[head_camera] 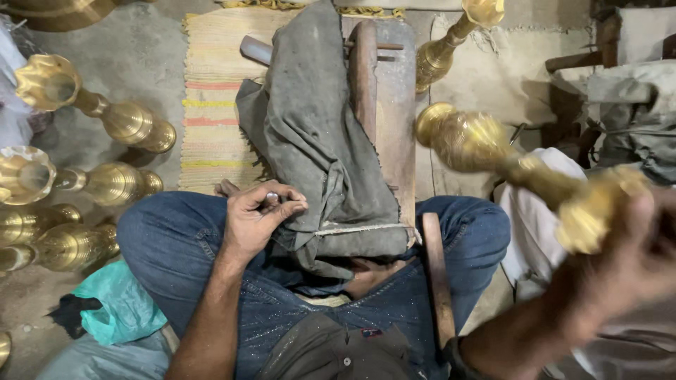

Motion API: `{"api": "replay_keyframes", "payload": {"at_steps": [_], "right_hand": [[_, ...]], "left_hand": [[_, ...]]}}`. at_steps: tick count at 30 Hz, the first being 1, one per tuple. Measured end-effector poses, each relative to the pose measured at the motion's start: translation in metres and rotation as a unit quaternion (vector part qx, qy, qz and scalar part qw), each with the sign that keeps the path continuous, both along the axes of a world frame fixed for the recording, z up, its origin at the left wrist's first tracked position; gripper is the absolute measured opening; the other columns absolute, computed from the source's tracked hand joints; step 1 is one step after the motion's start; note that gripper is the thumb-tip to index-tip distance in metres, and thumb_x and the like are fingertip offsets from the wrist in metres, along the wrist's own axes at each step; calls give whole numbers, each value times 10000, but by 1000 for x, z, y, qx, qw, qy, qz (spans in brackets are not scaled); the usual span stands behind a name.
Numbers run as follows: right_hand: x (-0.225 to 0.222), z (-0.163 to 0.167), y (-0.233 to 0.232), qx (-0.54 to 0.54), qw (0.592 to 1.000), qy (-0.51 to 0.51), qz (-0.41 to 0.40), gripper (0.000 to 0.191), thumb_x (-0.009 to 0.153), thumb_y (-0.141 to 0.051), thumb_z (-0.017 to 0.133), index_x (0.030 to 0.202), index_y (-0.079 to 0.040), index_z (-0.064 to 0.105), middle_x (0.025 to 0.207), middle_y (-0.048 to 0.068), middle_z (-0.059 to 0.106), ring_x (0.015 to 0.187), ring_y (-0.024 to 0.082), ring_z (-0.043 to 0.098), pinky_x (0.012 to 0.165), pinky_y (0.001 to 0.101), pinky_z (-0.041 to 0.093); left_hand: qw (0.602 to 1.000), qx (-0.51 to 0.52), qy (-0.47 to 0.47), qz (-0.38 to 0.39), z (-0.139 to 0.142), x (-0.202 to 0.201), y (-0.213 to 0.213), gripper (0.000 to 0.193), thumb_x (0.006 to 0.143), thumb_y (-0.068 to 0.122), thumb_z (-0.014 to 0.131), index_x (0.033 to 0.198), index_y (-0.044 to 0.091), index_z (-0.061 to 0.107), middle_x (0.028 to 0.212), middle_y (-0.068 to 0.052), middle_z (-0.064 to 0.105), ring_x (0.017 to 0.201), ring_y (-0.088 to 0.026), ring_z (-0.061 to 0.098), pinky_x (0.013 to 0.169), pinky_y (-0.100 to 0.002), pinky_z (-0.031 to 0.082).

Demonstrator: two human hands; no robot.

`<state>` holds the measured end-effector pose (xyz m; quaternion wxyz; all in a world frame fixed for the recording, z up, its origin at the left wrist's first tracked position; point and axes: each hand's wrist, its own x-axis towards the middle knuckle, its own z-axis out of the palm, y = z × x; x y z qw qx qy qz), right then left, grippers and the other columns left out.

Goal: The person sits cross-legged on the floor with a brass vase resting on their lap and strikes a chisel with a wooden mallet to engrave decorative patterns into the metal, repositioning the chisel and rotating the vase as they work. Near the end they set the tools down and tie a string around the vase's base.

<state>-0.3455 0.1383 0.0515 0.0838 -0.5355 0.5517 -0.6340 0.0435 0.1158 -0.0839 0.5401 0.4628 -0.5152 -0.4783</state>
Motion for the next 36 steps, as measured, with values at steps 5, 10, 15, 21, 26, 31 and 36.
{"api": "replay_keyframes", "payload": {"at_steps": [5,10,15,21,26,31,36], "right_hand": [[23,-8,-67,65,995,61,34,217,1141,-191,728,1075,0,648,957,34,606,784,92,529,700,233,414],[37,11,-42,24,998,55,-7,196,1110,-176,712,1073,9,658,924,72,631,736,110,549,675,244,428],[97,64,11,49,986,147,55,172,1062,-154,690,1076,15,662,900,113,656,707,130,588,670,255,458],[161,78,-34,-25,974,70,212,188,1025,-141,674,1144,-4,621,969,143,665,719,160,631,656,278,496],[115,31,-136,-150,951,102,250,362,1129,-115,607,1476,-144,507,1231,53,621,1009,162,622,842,327,535],[86,-25,-221,-42,998,36,1,567,1033,-59,624,1551,-112,401,1397,133,533,1197,241,542,1040,378,467],[106,-38,-237,129,991,9,32,867,907,-41,684,1649,-80,237,1627,209,402,1448,339,463,1251,446,404]], "left_hand": [[997,20,-74,12,7,-4,-4,115,902,49,824,1009,46,783,921,25,773,731,-20,568,666,-162,470],[984,-106,-141,29,34,-17,2,383,863,240,855,1197,97,732,1057,-7,758,814,-66,670,693,-227,579],[900,-281,-334,-21,80,-70,-15,863,847,558,854,1482,54,559,847,-23,646,705,-162,649,672,-313,627],[851,-408,-267,196,120,-44,-59,368,1095,332,765,1383,131,654,1188,-23,773,867,-107,775,749,-267,664],[859,-319,-253,310,119,25,-92,247,962,174,766,1091,-18,682,947,-133,766,859,-221,772,761,-374,616],[908,-73,-206,358,115,59,-129,261,954,206,843,1059,3,718,828,-178,682,714,-289,606,641,-399,441],[910,14,-167,379,117,53,-137,306,902,273,880,1026,42,723,815,-75,735,720,-185,646,681,-345,524]]}}
